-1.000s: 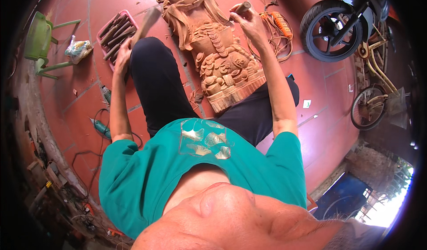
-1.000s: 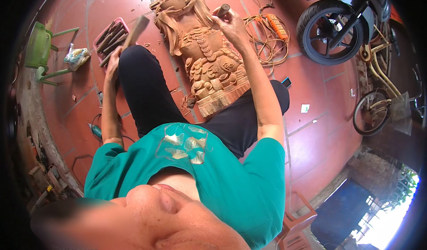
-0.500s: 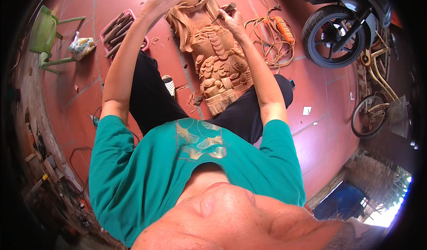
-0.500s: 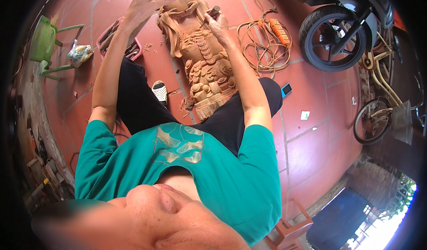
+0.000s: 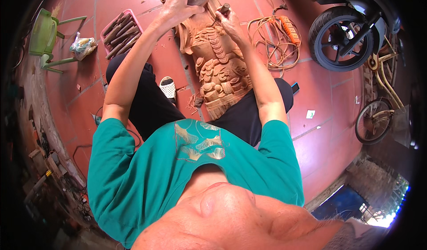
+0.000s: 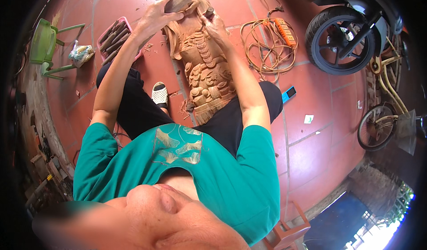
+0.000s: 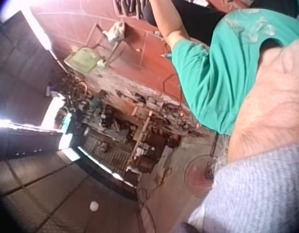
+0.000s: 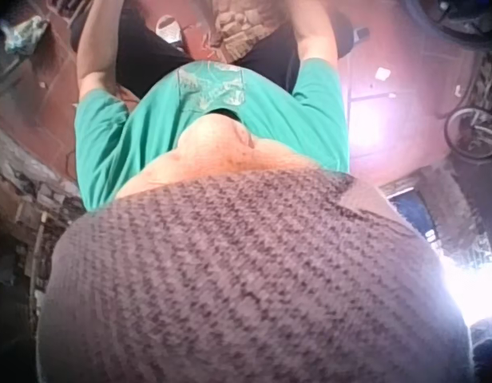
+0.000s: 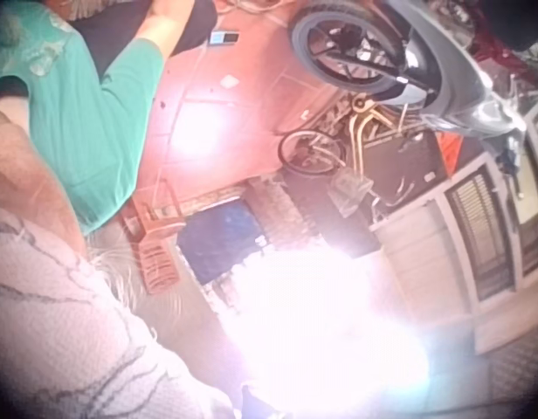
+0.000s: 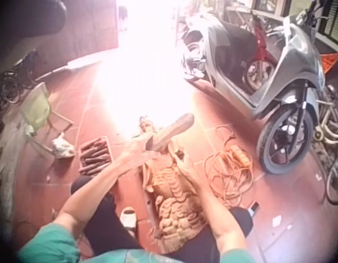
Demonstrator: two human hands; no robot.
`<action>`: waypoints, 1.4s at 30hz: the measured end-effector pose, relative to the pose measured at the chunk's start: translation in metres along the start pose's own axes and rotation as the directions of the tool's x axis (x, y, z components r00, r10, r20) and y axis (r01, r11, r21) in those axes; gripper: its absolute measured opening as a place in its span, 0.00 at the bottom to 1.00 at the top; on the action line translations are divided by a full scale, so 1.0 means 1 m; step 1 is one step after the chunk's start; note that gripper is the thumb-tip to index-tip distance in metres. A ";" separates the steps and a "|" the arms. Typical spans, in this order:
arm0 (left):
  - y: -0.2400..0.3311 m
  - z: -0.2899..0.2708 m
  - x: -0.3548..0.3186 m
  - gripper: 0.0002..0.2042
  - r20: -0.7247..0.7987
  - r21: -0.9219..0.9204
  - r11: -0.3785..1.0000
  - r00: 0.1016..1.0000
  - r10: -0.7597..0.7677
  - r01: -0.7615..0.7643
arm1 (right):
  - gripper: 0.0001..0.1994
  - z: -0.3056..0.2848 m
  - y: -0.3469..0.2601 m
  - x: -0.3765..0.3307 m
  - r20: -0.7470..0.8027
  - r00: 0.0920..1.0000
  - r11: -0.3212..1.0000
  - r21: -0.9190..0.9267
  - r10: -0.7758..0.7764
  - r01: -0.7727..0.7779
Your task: The person carves a wooden sculpture using a chisel and mallet. They hold the chisel against the wood and strike it with the mallet to shape the details.
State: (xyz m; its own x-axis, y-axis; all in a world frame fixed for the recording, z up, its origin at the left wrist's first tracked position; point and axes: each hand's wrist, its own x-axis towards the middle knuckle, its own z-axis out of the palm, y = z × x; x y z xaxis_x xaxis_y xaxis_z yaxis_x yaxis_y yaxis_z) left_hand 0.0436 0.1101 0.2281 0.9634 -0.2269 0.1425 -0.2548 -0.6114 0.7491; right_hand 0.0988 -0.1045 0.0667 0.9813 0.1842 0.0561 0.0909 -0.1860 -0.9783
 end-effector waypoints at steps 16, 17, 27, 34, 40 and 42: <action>-0.002 0.003 0.001 0.33 0.038 0.141 0.990 0.999 -0.008 0.003 | 0.08 0.001 -0.002 0.000 0.002 0.999 0.990 0.136 0.033 -0.033; -0.002 0.003 0.001 0.33 0.040 0.149 0.989 0.999 -0.022 0.016 | 0.08 0.001 -0.004 0.000 0.000 1.000 0.990 0.137 0.022 -0.022; -0.011 0.010 0.003 0.36 0.031 0.179 0.984 0.999 -0.010 0.004 | 0.08 -0.001 -0.003 -0.006 0.012 0.999 0.985 0.165 0.049 -0.051; -0.006 0.014 0.001 0.28 -0.052 0.170 0.982 0.994 0.094 -0.084 | 0.07 0.004 0.002 -0.005 -0.046 0.996 0.991 0.107 -0.072 0.077; -0.007 0.014 0.001 0.28 -0.033 0.194 0.978 0.996 0.083 -0.075 | 0.07 0.004 -0.005 -0.008 -0.079 0.997 0.976 0.213 -0.026 0.042; -0.008 0.015 0.001 0.28 -0.028 0.189 0.979 0.996 0.086 -0.079 | 0.07 0.002 -0.003 -0.006 -0.072 0.997 0.984 0.173 -0.027 0.039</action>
State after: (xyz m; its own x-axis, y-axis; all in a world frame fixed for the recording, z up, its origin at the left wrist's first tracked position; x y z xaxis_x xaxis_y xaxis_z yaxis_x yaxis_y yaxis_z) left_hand 0.0456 0.1035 0.2130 0.9398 -0.2577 0.2244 -0.3416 -0.7237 0.5997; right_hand 0.0921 -0.1032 0.0693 0.9882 0.1194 0.0962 0.0980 -0.0086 -0.9952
